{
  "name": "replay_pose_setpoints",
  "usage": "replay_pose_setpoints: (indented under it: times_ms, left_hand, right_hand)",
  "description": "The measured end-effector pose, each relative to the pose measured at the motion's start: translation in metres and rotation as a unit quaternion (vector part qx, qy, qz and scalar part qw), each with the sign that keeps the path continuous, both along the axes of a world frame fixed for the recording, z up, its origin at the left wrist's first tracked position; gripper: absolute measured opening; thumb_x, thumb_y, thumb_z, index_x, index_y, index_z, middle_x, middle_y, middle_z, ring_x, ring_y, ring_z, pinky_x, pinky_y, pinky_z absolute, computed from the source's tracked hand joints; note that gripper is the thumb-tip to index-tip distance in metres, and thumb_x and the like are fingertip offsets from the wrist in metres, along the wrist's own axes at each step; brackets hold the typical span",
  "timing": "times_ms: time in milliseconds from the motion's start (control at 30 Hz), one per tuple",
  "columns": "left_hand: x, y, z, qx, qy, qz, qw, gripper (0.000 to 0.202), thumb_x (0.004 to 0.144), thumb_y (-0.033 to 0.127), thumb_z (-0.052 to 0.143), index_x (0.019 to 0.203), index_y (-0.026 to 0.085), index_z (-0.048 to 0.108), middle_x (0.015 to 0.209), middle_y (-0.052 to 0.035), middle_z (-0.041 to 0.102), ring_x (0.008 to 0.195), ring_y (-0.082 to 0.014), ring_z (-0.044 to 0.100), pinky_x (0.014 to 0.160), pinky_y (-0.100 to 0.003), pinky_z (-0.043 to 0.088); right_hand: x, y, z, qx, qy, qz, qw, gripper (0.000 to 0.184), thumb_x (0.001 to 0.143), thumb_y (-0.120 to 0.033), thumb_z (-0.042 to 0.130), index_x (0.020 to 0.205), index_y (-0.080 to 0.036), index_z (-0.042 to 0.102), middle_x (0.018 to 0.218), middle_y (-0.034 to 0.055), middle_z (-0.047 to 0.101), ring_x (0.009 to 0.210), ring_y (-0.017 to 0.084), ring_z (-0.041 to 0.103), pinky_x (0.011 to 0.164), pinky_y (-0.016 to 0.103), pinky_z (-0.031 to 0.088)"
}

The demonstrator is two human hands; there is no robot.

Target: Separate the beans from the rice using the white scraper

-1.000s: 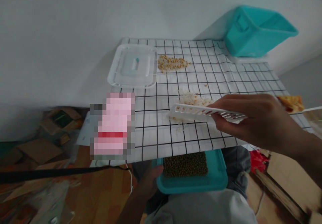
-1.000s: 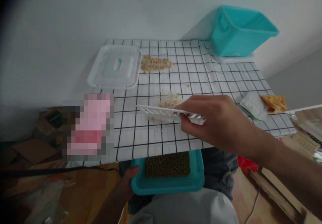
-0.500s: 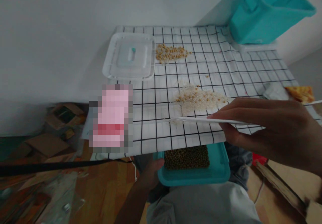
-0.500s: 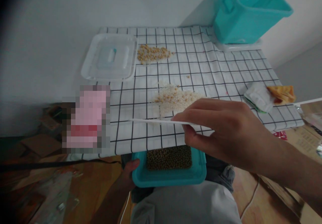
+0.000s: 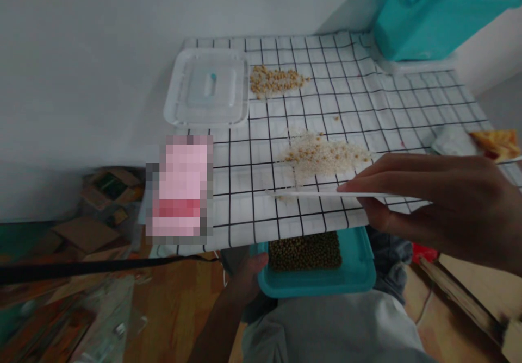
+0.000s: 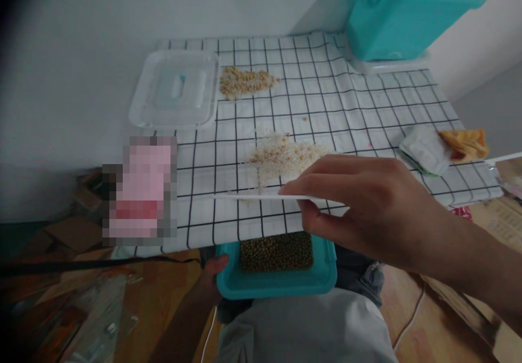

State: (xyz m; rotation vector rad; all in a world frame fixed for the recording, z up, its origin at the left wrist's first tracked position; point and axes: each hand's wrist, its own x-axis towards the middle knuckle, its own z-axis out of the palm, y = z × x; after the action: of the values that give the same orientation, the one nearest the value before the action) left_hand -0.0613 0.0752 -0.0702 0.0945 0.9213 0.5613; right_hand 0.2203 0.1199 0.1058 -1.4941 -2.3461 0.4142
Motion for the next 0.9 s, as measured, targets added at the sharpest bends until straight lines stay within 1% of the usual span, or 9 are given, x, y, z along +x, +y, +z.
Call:
replay_pose_setpoints:
  times_ms: [100,200,333,467,533,667,767,900]
  left_hand:
    - [-0.004,-0.002,-0.009,0.026,-0.013,-0.017,0.999,0.027,0.062,0.03,0.076,0.086,0.016,0.073,0.08,-0.0064,0.077,0.095,-0.0325,0.069,0.085,-0.042,0.053]
    - [-0.006,-0.004,-0.013,0.041,-0.008,-0.023,0.999,0.018,0.066,0.03,0.073,0.075,0.015,0.073,0.08,-0.0075,0.077,0.097,-0.0325,0.068,0.088,-0.042,0.052]
    - [-0.006,-0.003,-0.009,0.049,-0.012,-0.026,0.998,0.016,0.066,0.03,0.073,0.069,0.015,0.071,0.08,-0.0074,0.077,0.099,-0.0325,0.067,0.089,-0.042,0.05]
    - [-0.006,-0.001,-0.005,0.037,-0.004,-0.037,0.999,0.017,0.067,0.031,0.073,0.071,0.015,0.072,0.078,-0.0057,0.077,0.097,-0.0318,0.068,0.09,-0.041,0.05]
    - [-0.006,-0.001,-0.005,0.039,0.0,-0.035,0.999,0.016,0.068,0.031,0.072,0.071,0.015,0.071,0.077,-0.0061,0.077,0.096,-0.031,0.068,0.091,-0.041,0.05]
    - [-0.01,-0.001,-0.009,0.056,0.006,-0.034,0.998,0.015,0.07,0.028,0.071,0.062,0.016,0.068,0.071,-0.0076,0.076,0.094,-0.0287,0.069,0.09,-0.039,0.051]
    - [-0.013,-0.003,-0.013,0.055,0.009,-0.041,0.998,0.012,0.07,0.027,0.071,0.064,0.017,0.069,0.071,-0.0064,0.076,0.097,-0.0279,0.068,0.09,-0.036,0.051]
    - [-0.011,-0.003,-0.014,0.044,0.006,-0.035,0.998,0.016,0.067,0.03,0.073,0.077,0.018,0.073,0.071,-0.0046,0.076,0.097,-0.0283,0.067,0.088,-0.036,0.052]
  right_hand:
    - [0.001,0.0,0.001,-0.015,0.024,0.012,1.0,0.026,0.084,-0.027,0.06,0.11,-0.031,0.064,0.101,-0.0067,0.066,0.087,0.007,0.063,0.071,0.017,0.051]
    - [0.002,-0.001,0.001,-0.018,0.038,0.026,0.999,0.025,0.084,-0.024,0.059,0.108,-0.029,0.065,0.101,-0.0045,0.066,0.087,0.008,0.063,0.071,0.017,0.051]
    - [0.004,-0.003,0.0,-0.029,0.052,0.038,0.997,0.027,0.084,-0.023,0.06,0.109,-0.027,0.065,0.1,-0.0029,0.066,0.087,0.007,0.062,0.072,0.016,0.051]
    - [0.005,-0.006,0.0,-0.028,0.049,0.046,0.997,0.03,0.082,-0.021,0.061,0.111,-0.028,0.063,0.102,-0.0029,0.065,0.089,0.007,0.061,0.073,0.016,0.051]
    - [0.005,-0.007,0.001,-0.026,0.051,0.041,0.997,0.031,0.082,-0.02,0.061,0.111,-0.028,0.063,0.102,-0.003,0.065,0.089,0.007,0.061,0.074,0.016,0.051]
    - [0.005,-0.009,-0.001,-0.026,0.063,0.041,0.997,0.031,0.081,-0.019,0.062,0.111,-0.027,0.064,0.101,-0.0015,0.065,0.088,0.009,0.062,0.073,0.018,0.05]
    - [0.004,-0.009,-0.003,-0.031,0.074,0.053,0.995,0.03,0.081,-0.019,0.062,0.11,-0.025,0.064,0.101,0.0001,0.066,0.088,0.01,0.061,0.074,0.02,0.05]
    - [0.004,-0.008,-0.006,-0.02,0.083,0.072,0.994,0.031,0.08,-0.018,0.062,0.11,-0.024,0.064,0.098,0.0014,0.067,0.084,0.012,0.062,0.071,0.023,0.051]
